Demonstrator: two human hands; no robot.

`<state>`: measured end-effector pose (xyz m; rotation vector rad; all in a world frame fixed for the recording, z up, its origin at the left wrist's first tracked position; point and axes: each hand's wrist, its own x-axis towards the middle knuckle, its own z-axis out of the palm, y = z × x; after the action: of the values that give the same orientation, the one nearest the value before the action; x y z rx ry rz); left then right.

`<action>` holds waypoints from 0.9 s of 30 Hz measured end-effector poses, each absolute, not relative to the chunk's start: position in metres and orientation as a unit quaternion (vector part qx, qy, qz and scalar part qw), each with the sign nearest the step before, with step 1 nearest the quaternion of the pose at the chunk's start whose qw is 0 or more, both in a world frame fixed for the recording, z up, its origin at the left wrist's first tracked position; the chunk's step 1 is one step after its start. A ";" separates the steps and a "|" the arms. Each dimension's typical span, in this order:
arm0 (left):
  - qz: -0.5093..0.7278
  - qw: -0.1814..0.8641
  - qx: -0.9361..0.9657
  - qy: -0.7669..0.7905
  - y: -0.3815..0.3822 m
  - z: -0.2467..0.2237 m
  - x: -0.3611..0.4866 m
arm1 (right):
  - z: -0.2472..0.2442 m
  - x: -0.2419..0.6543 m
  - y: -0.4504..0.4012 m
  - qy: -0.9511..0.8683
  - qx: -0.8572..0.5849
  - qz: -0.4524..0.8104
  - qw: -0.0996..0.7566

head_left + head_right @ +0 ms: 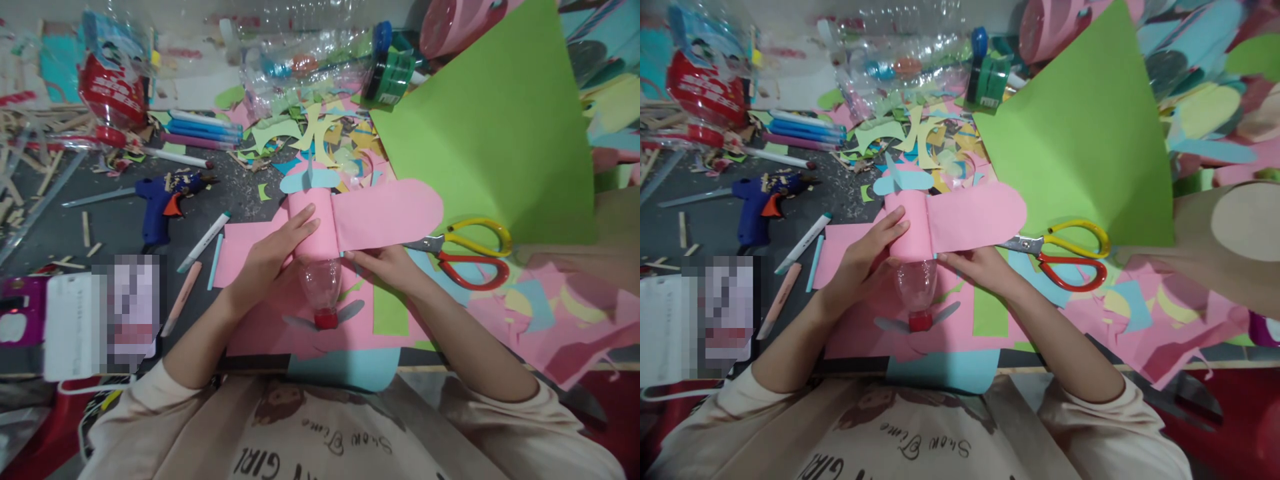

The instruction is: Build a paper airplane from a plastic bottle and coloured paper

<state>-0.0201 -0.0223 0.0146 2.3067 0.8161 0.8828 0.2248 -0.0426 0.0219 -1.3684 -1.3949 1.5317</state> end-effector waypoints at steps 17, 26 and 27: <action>0.324 0.268 0.850 0.316 -0.024 0.016 -0.019 | 0.012 0.227 -0.043 -0.514 -0.522 0.587 0.345; 0.330 0.274 0.848 0.312 -0.023 0.016 -0.018 | 0.012 0.228 -0.041 -0.525 -0.525 0.582 0.333; 0.327 0.275 0.848 0.314 -0.023 0.016 -0.018 | 0.012 0.228 -0.041 -0.527 -0.525 0.581 0.329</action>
<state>-0.0179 -0.0227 0.0162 2.2788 0.8430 0.8796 0.2276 -0.0408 0.0120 -1.3734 -1.3793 1.5207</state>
